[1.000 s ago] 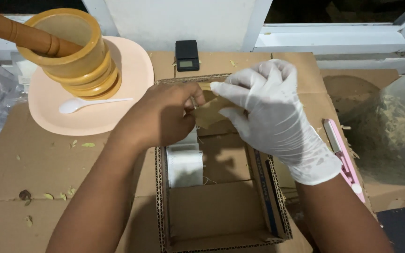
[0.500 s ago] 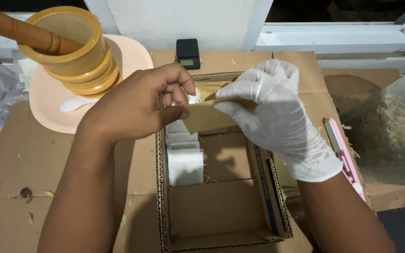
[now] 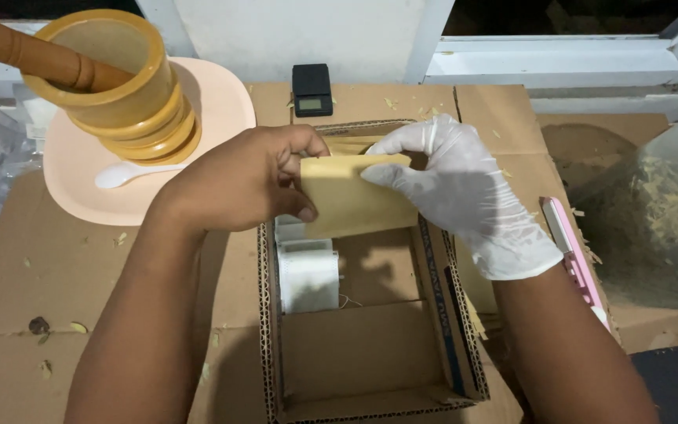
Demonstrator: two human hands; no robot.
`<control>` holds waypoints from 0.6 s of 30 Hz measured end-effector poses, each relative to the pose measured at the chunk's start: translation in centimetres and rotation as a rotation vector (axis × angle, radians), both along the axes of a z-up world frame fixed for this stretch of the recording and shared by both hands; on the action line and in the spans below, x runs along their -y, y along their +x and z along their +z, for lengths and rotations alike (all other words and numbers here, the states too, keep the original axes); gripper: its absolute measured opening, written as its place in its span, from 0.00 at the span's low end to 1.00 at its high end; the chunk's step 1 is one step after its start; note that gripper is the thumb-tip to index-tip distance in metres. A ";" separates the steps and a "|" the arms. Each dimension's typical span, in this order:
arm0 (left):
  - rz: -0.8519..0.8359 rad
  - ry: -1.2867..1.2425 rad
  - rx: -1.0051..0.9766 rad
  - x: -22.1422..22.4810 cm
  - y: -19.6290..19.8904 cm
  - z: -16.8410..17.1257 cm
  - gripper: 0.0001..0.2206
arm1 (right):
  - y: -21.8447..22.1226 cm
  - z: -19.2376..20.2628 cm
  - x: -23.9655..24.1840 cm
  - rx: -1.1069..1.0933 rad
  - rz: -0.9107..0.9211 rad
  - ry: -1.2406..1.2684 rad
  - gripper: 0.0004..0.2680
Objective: Packaging individual tea bags into paper envelopes and sealing them with a handheld heat sealer.
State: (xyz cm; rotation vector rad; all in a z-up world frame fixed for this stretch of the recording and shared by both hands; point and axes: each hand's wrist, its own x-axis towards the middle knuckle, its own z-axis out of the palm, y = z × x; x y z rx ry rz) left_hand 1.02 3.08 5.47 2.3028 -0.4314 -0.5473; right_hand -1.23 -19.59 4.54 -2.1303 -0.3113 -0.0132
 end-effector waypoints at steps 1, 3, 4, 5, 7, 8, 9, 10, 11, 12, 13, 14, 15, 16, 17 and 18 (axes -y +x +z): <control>-0.011 -0.064 -0.067 -0.1 0.0 -0.1 0.20 | 0.0 0.0 0.2 -0.008 0.037 -0.008 0.07; -0.022 -0.129 -0.133 -0.1 0.1 -0.2 0.21 | 0.1 0.0 0.3 -0.015 0.074 -0.017 0.07; -0.032 -0.021 -0.040 0.0 0.2 -0.1 0.18 | 0.1 0.0 0.3 -0.039 0.077 -0.015 0.06; -0.046 0.088 0.053 0.1 0.3 0.0 0.16 | 0.1 0.0 0.3 -0.063 0.078 -0.010 0.05; -0.060 0.106 0.176 -0.6 1.2 -1.5 0.19 | 0.4 -0.3 0.6 -0.054 0.047 -0.080 0.06; -0.072 0.123 0.299 -0.9 1.7 -2.2 0.24 | 0.6 -0.4 0.8 -0.045 0.020 -0.149 0.08; -0.071 0.124 0.297 -0.8 1.5 -1.9 0.24 | 0.3 -0.1 0.5 -0.047 0.021 -0.149 0.08; -0.034 0.094 0.322 -0.7 1.3 -1.7 0.23 | 0.1 0.1 0.2 -0.051 -0.053 -0.226 0.06; 0.002 0.064 0.346 -0.6 1.1 -1.4 0.21 | 0.0 0.4 0.0 -0.054 -0.129 -0.304 0.05; 0.002 0.064 0.344 -0.6 1.4 -1.9 0.21 | 0.1 -0.3 0.3 -0.056 -0.128 -0.305 0.05; -0.027 0.071 0.445 -0.6 1.6 -2.5 0.21 | 0.3 -1.0 0.6 0.116 -0.096 -0.355 0.05; -0.056 0.079 0.545 -0.6 1.8 -3.1 0.20 | 0.5 -1.7 0.9 0.288 -0.061 -0.404 0.06; -0.053 0.078 0.540 -0.4 1.9 -3.2 0.20 | 0.2 -1.3 0.7 0.283 -0.057 -0.405 0.06; -0.043 0.148 0.569 -0.2 2.1 -3.3 0.19 | 0.0 -0.9 0.5 0.283 -0.089 -0.448 0.05; -0.032 0.219 0.599 -0.1 2.2 -3.4 0.18 | -0.2 -0.4 0.2 0.283 -0.120 -0.490 0.04; -0.028 0.220 0.594 0.1 2.1 -3.5 0.18 | -0.3 -0.9 0.4 0.280 -0.116 -0.490 0.04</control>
